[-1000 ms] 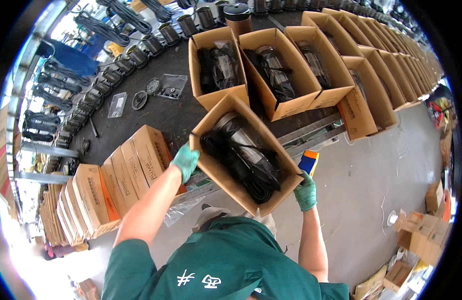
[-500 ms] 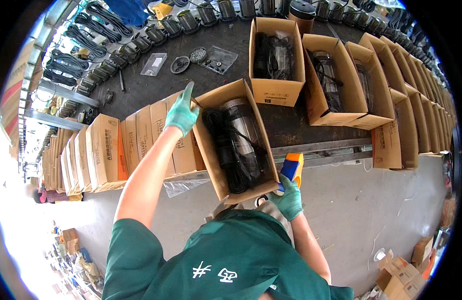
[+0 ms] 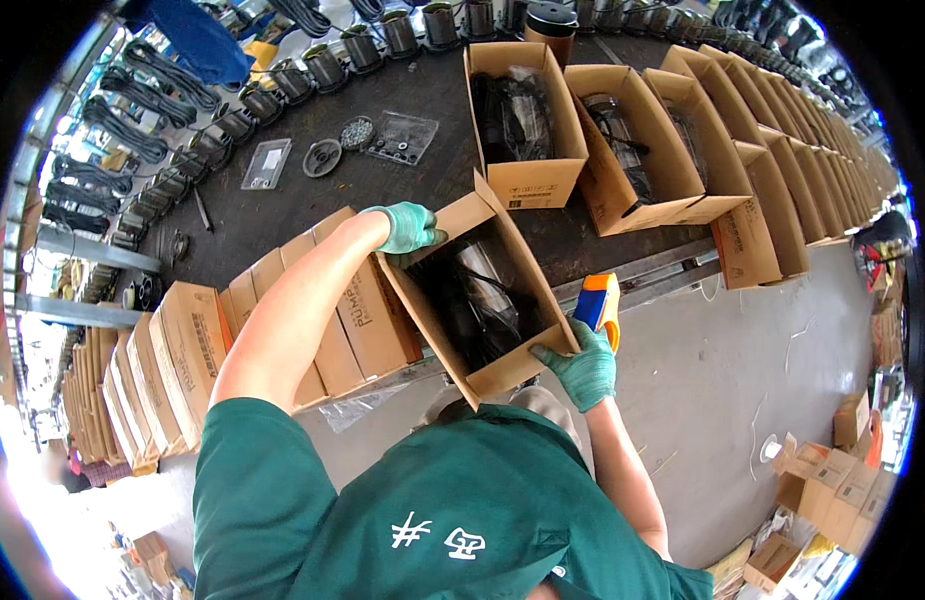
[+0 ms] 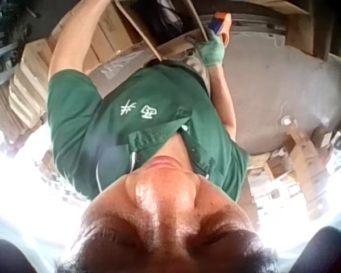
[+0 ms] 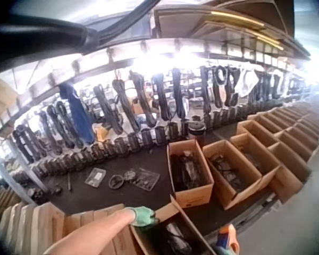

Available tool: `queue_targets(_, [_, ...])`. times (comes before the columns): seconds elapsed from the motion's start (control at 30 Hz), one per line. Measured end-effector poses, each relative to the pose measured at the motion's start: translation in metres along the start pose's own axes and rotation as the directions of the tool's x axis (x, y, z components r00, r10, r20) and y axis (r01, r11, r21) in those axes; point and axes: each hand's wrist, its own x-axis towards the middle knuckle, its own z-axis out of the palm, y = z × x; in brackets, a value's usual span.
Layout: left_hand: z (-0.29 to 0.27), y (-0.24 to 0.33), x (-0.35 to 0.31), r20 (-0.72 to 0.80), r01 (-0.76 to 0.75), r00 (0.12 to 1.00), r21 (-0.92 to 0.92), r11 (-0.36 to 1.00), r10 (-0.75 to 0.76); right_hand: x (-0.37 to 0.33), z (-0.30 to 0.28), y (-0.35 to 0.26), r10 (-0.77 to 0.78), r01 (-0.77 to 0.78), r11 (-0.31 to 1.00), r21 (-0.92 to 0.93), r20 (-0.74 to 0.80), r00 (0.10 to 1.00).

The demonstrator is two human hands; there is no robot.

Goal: The person places cylindrical pumps wrapped in black plastic into cardboard boxes labeled 'PUMP'. They use a handheld tape dispenser to seal the boxes and stack them on a pallet. The process is repeated for multiple units in a warehouse setting.

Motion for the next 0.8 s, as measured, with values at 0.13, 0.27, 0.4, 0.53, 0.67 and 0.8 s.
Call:
queue_targets(0.13, [-0.001,-0.013,0.027,0.177,-0.005,0.984,-0.025,1.0,0.01,-0.002,0.0,-0.003,0.044,-0.045,0.996,0.071,0.014,0.999])
queue_targets(0.27, [0.013,-0.013,0.048,0.368,0.132,0.928,-0.162,0.978,-0.064,0.002,-0.003,-0.012,0.105,-0.107,0.994,0.026,0.058,0.993])
queue_targets(0.4, [-0.004,-0.024,0.063,0.343,0.204,0.936,-0.336,0.92,-0.082,0.0,-0.005,-0.015,0.12,-0.121,0.993,0.002,0.045,0.992])
queue_targets(0.53, [-0.013,-0.028,0.056,0.338,0.213,0.936,-0.331,0.919,-0.096,0.003,0.0,-0.009,0.085,-0.085,0.996,0.023,0.021,0.996])
queue_targets(0.67, [-0.005,-0.007,0.066,0.433,0.298,0.882,-0.203,0.933,-0.188,0.002,-0.001,-0.007,0.095,-0.095,0.995,-0.012,0.03,0.995])
queue_targets(0.8, [-0.009,-0.007,0.072,0.459,0.306,0.868,-0.193,0.932,-0.19,0.0,0.009,0.008,0.11,-0.114,0.988,0.101,0.045,0.993])
